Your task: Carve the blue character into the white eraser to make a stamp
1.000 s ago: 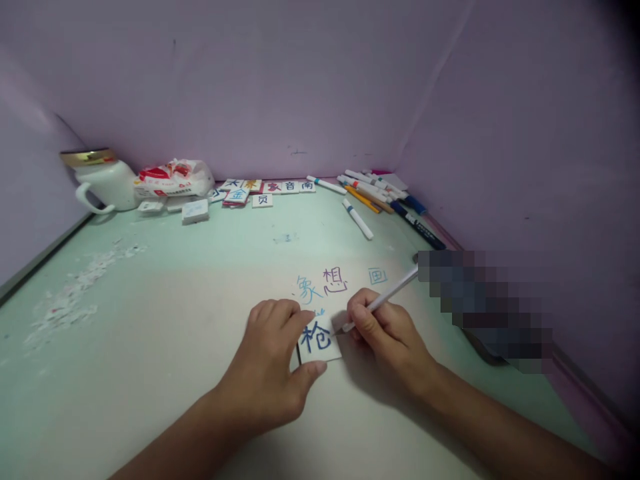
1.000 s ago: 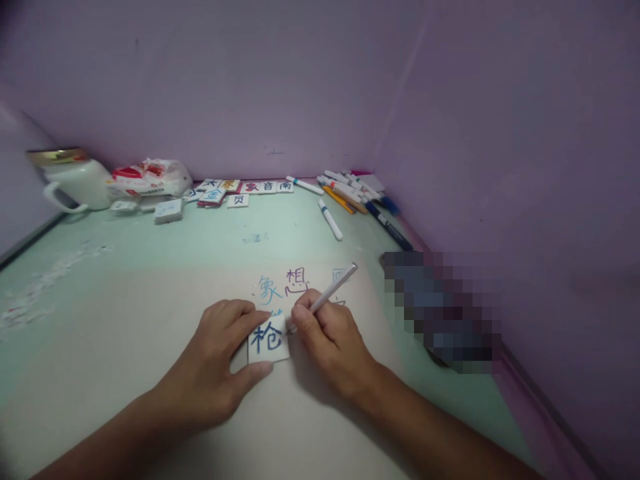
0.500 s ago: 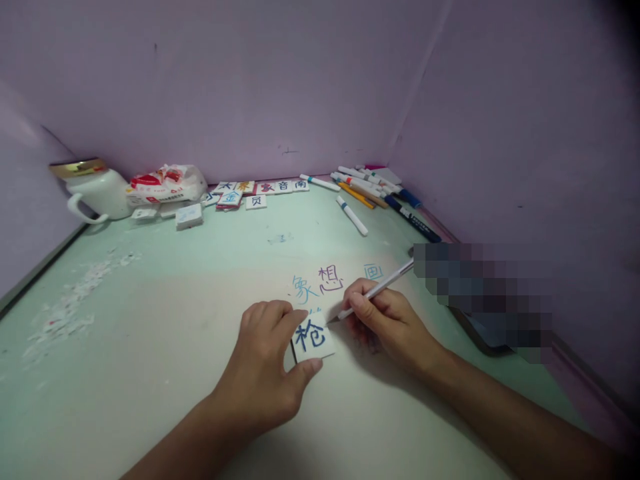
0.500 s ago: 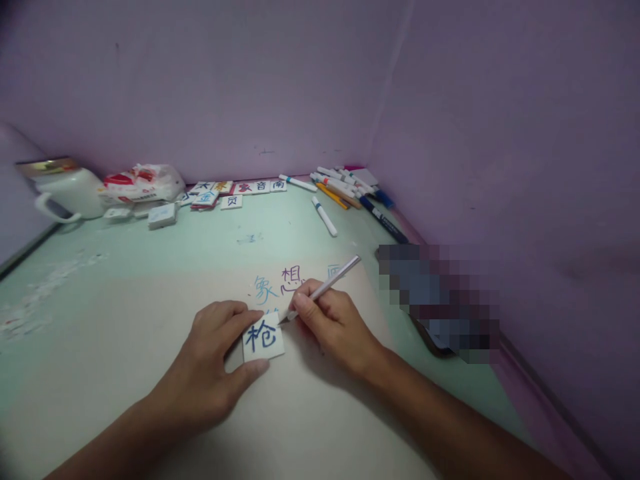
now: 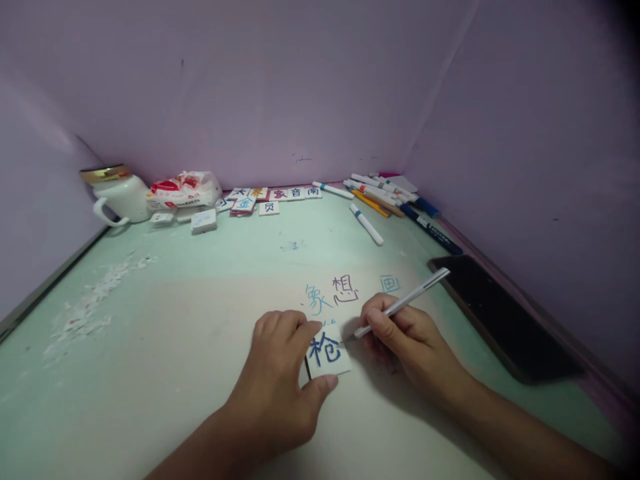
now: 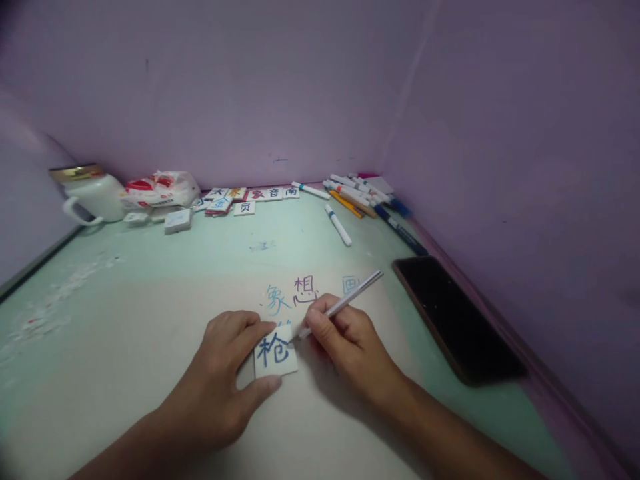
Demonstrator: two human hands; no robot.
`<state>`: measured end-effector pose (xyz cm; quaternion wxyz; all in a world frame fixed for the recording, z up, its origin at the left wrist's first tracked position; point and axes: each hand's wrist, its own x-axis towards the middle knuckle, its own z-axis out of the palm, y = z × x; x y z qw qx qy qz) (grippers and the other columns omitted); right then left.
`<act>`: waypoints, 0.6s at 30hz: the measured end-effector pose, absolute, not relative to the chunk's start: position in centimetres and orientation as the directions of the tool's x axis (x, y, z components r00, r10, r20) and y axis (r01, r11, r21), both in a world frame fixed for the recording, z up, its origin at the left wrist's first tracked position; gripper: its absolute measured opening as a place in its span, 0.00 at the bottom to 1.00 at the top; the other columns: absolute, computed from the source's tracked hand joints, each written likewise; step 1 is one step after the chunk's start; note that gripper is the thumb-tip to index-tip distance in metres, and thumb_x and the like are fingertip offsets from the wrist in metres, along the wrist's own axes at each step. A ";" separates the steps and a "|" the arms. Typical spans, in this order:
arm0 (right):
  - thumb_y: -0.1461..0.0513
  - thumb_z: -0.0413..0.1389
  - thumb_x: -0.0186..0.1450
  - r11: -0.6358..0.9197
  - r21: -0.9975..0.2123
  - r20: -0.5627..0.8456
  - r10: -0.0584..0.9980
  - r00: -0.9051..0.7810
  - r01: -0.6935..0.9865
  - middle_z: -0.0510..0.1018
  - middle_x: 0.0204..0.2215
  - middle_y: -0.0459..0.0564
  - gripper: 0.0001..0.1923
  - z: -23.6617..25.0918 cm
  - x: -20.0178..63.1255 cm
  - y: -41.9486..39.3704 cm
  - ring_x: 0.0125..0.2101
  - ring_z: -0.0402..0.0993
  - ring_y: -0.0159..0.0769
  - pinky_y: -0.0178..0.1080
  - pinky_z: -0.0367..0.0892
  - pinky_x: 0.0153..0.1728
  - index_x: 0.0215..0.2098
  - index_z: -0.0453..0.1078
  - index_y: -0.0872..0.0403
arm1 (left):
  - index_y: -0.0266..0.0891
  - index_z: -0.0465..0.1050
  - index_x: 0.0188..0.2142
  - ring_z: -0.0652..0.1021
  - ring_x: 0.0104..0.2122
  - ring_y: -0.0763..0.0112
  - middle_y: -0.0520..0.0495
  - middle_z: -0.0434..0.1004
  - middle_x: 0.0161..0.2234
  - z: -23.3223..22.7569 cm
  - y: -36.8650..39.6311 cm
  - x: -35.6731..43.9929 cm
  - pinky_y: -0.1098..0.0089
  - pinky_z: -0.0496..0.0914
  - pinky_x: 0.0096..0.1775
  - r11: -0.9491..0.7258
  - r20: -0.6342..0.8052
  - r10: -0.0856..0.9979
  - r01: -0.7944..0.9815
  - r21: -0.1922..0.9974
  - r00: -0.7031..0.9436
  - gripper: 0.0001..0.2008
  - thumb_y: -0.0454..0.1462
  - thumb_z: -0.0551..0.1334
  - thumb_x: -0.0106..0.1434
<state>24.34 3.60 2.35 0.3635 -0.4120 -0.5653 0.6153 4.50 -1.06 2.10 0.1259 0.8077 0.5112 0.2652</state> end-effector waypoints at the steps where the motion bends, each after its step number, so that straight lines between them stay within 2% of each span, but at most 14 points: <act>1: 0.46 0.51 0.66 -0.108 -0.994 -0.103 0.917 -0.385 0.009 0.65 0.17 0.40 0.20 2.5 24.2 3.5 0.17 0.56 0.25 0.30 0.51 0.17 0.28 0.62 0.54 | 0.34 0.66 0.47 0.68 0.42 0.54 0.39 0.66 0.42 2.1 -1.1 4.5 0.48 0.66 0.44 -0.444 0.298 0.894 0.759 0.477 0.336 0.20 0.35 0.63 0.54; 4: 0.46 0.51 0.65 -0.108 -0.994 -0.102 0.931 -0.352 0.002 0.65 0.17 0.41 0.21 2.6 24.0 3.3 0.17 0.56 0.25 0.31 0.51 0.17 0.27 0.62 0.54 | 0.34 0.65 0.47 0.68 0.42 0.54 0.39 0.66 0.42 2.1 -1.2 4.5 0.47 0.66 0.44 -0.440 0.295 0.896 0.758 0.481 0.333 0.20 0.35 0.63 0.54; 9: 0.47 0.50 0.67 -0.025 -0.999 -0.040 0.927 -0.374 0.044 0.65 0.17 0.41 0.21 2.2 24.0 3.2 0.17 0.56 0.26 0.32 0.51 0.18 0.26 0.63 0.54 | 0.35 0.64 0.48 0.68 0.42 0.54 0.39 0.66 0.42 2.1 -1.2 4.5 0.47 0.66 0.44 -0.443 0.299 0.894 0.763 0.471 0.335 0.21 0.35 0.63 0.54; 18: 0.48 0.50 0.67 -0.017 -0.999 -0.033 0.932 -0.360 0.048 0.65 0.16 0.42 0.20 2.3 24.0 3.1 0.17 0.56 0.26 0.32 0.51 0.17 0.26 0.63 0.53 | 0.36 0.63 0.48 0.68 0.42 0.54 0.39 0.66 0.42 2.0 -1.1 4.5 0.47 0.66 0.44 -0.440 0.294 0.895 0.766 0.468 0.335 0.21 0.34 0.62 0.54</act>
